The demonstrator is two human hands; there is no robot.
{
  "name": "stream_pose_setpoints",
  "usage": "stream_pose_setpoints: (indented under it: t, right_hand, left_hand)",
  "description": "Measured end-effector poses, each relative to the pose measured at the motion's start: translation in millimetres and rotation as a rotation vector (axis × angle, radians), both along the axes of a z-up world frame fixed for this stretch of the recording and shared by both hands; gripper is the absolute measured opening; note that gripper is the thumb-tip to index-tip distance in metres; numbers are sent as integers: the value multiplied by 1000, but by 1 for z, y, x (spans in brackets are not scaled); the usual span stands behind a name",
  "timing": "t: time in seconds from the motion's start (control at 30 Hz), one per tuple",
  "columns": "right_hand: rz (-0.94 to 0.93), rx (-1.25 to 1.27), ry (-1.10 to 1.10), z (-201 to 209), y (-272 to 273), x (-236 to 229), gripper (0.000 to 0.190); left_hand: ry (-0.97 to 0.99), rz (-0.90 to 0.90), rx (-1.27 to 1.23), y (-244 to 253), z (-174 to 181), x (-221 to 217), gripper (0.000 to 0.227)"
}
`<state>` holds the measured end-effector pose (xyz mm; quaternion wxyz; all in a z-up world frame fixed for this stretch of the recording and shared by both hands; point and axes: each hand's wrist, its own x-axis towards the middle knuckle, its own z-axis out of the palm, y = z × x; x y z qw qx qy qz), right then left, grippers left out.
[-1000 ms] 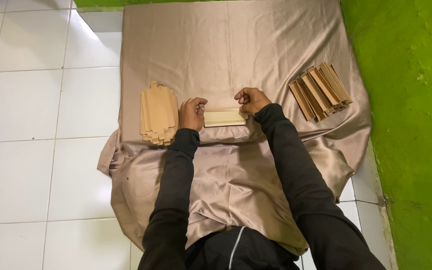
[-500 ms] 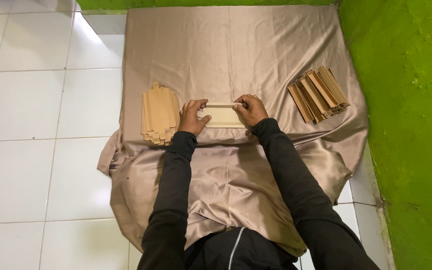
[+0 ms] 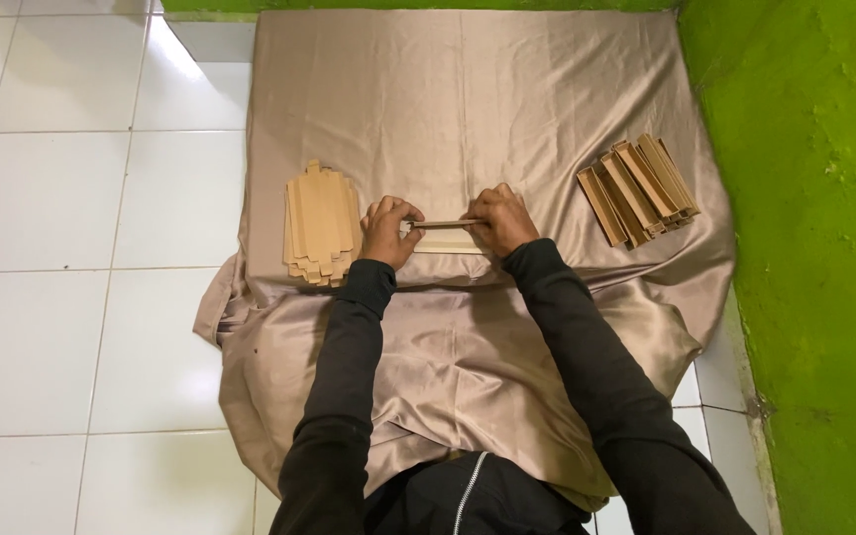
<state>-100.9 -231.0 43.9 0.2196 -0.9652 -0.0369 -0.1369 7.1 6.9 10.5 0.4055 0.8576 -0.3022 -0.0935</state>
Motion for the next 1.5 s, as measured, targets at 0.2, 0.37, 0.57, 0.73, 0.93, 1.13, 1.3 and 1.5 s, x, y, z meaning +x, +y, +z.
stream_pose_setpoints:
  t: [0.2,0.37,0.57,0.73,0.93,1.13,1.3,1.5]
  right_hand:
    - [129,-447,-103,15,22,-17,9]
    - [96,-592,-114,-20,18,-18,5]
    - [50,-697,-116,-39,33,-22,26]
    - [-13,-713,-38,-53,38,-17,35]
    - [-27,-707,-58,-37,43,-34,33]
    - [-16,-354,-25,14,27,-48,23]
    - [-60,91,-14,8,-5,-45,18]
    - [-191,392,-18,-35,-27,-16,27]
  left_hand:
    - [-178,-58,78,3,11,-9,9]
    - [-628,-74,247,3,1,-20,22]
    - [-904,-139,233,-14,-21,-28,24]
    - [-892,-132,322,-22,-10,-40,19]
    - [-828,-86,353,-28,-20,-45,19]
    - [-615,-53,263,-18,-16,-33,29]
    - [-353,-13,-60,-14,-19,-16,17]
    - [-204,45,-249,-4,-6,-4,35]
